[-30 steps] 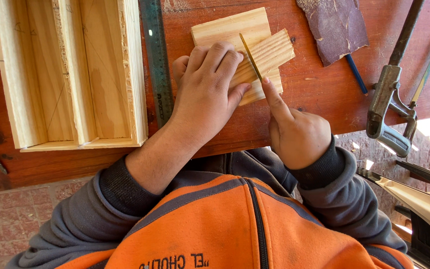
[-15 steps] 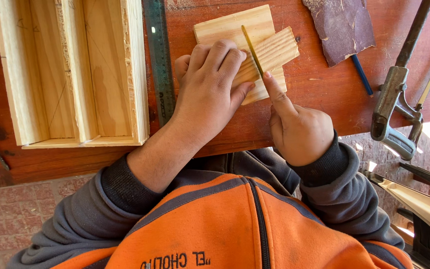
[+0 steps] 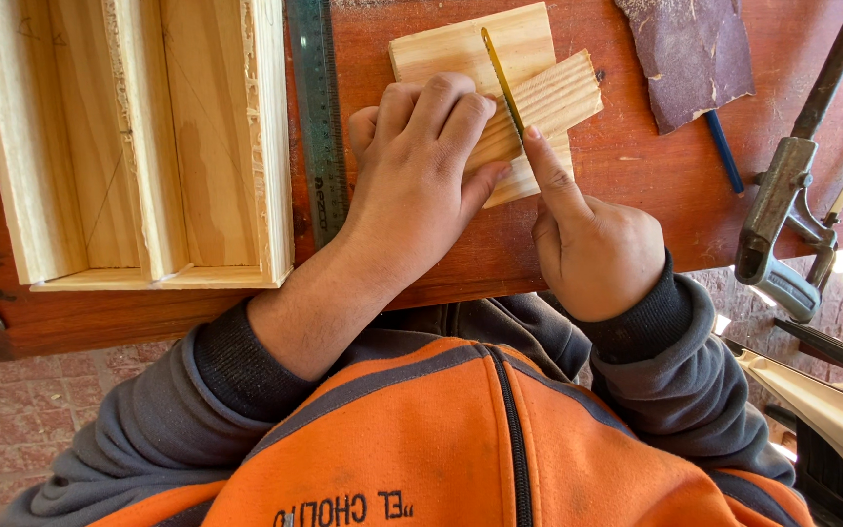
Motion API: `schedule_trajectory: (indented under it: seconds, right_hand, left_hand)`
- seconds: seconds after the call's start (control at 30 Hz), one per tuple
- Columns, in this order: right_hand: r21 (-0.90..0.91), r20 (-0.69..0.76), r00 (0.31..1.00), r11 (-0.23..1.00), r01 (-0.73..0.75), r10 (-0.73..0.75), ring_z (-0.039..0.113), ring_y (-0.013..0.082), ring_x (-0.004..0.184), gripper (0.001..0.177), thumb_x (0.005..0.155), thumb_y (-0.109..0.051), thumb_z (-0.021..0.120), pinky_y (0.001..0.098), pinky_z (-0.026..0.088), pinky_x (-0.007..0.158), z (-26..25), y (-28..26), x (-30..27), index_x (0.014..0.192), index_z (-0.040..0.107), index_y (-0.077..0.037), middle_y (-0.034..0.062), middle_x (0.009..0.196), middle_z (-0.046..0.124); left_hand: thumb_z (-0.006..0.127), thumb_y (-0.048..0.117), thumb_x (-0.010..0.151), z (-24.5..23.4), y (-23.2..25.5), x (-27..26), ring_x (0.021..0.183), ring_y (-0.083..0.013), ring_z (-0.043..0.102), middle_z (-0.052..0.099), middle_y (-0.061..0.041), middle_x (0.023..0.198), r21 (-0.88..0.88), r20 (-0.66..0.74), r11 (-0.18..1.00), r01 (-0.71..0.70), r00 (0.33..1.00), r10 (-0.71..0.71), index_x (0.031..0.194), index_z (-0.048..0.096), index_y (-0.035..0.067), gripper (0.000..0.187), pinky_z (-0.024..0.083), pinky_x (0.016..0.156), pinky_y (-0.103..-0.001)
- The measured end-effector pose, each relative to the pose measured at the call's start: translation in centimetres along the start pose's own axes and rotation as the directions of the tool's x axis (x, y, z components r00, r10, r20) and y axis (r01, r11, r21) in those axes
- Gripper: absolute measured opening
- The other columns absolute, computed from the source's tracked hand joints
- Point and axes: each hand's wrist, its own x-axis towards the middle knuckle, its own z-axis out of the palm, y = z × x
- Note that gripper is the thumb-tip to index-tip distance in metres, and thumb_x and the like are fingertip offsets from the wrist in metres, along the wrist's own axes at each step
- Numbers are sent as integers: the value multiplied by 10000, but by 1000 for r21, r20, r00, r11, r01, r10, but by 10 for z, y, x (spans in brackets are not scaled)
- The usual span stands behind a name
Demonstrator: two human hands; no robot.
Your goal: The person sands a small wooden block with sandpaper, then uses a small saw to cut along a marked line on the block. The person continues to sand the cut edges and surfaces of the block.
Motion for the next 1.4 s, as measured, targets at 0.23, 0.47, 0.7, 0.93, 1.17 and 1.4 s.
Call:
schedule_trajectory:
  seconds: [0.23,0.47,0.7,0.93,1.17,1.4]
  right_hand:
    - [-122,-11,999,992,33,-34,519,303,430,734,1039,-178,622,487,425,417,2,0,-3,1759,479,-189,21,565,564]
    - [-201,34,998,978,49,-43,591,294,455,807,980,-213,627,477,447,412,-4,1,-18,1769,458,-185,32,610,645]
    - [-187,75,997,982,18,-4,547,288,418,763,1003,-217,620,474,431,401,-6,7,-51,1752,473,-198,0,529,578]
    - [-141,133,990,988,67,-48,576,292,425,738,1037,-286,611,482,450,420,-8,4,-50,1748,439,-191,24,546,618]
    - [-59,48,998,998,33,-30,553,330,427,654,1086,-237,590,506,434,419,-7,8,-37,1730,493,-178,51,536,578]
    - [201,-22,999,979,-32,37,507,365,457,659,1107,-101,556,517,420,511,-22,14,-29,1751,413,-83,136,584,550]
  left_hand:
    - [945,403,890,-1,0,0,1136,-268,588,626,5,1308,18,-21,999,-35,999,35,1291,652,157,555,400,915,-454]
    - [907,479,907,3,-1,0,1128,-275,592,614,-26,1313,116,-30,992,-49,998,53,1277,644,151,560,421,887,-440]
    - [912,478,916,4,1,0,1146,-291,573,596,-46,1297,129,-15,990,-49,999,52,1263,615,157,559,431,875,-464]
    - [907,460,912,4,0,0,1109,-291,577,615,-28,1283,100,-14,993,-65,998,67,1276,641,164,539,414,868,-478]
    - [906,469,926,4,-1,1,1139,-279,575,620,-14,1344,96,-11,993,-68,998,69,1298,651,155,549,411,885,-476]
    - [851,355,970,1,-2,0,1100,-322,519,550,-80,1240,-100,38,995,-9,999,13,1268,576,113,472,376,876,-483]
